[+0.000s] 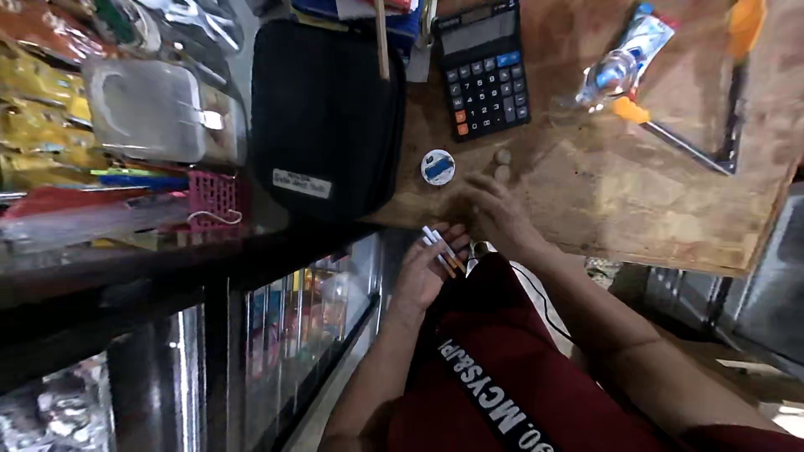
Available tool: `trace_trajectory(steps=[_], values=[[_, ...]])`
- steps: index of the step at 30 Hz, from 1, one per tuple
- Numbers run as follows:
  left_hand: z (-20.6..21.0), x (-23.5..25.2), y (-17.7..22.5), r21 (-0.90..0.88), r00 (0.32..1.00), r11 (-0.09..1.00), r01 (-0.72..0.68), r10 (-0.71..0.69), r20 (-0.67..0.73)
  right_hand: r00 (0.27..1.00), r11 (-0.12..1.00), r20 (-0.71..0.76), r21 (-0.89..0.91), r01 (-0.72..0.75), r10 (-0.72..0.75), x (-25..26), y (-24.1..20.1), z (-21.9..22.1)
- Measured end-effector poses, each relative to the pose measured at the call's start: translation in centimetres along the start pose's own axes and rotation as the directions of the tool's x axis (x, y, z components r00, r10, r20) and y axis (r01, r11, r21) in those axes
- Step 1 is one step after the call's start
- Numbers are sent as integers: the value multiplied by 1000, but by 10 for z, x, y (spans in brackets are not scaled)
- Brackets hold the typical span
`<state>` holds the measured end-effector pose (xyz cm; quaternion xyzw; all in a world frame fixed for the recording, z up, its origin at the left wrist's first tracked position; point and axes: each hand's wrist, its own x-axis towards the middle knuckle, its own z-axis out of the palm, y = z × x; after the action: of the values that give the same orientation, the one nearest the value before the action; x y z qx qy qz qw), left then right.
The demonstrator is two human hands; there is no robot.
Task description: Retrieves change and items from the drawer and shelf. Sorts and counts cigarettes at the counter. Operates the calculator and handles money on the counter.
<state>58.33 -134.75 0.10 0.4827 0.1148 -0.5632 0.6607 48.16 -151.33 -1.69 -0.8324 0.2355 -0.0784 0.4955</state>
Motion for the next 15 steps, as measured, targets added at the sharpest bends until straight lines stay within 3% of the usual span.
trace_trajectory(steps=[6,12,15], values=[[11,-3,-1,96,994,992,85,-78,-73,983,993,172,110,36,-55,2,-14,13],[13,-4,-4,97,994,993,72,-64,-83,952,988,264,59,144,-154,1,-11,21],[13,-3,-3,72,993,994,82,-75,-89,942,991,309,59,123,-135,1,-12,21]])
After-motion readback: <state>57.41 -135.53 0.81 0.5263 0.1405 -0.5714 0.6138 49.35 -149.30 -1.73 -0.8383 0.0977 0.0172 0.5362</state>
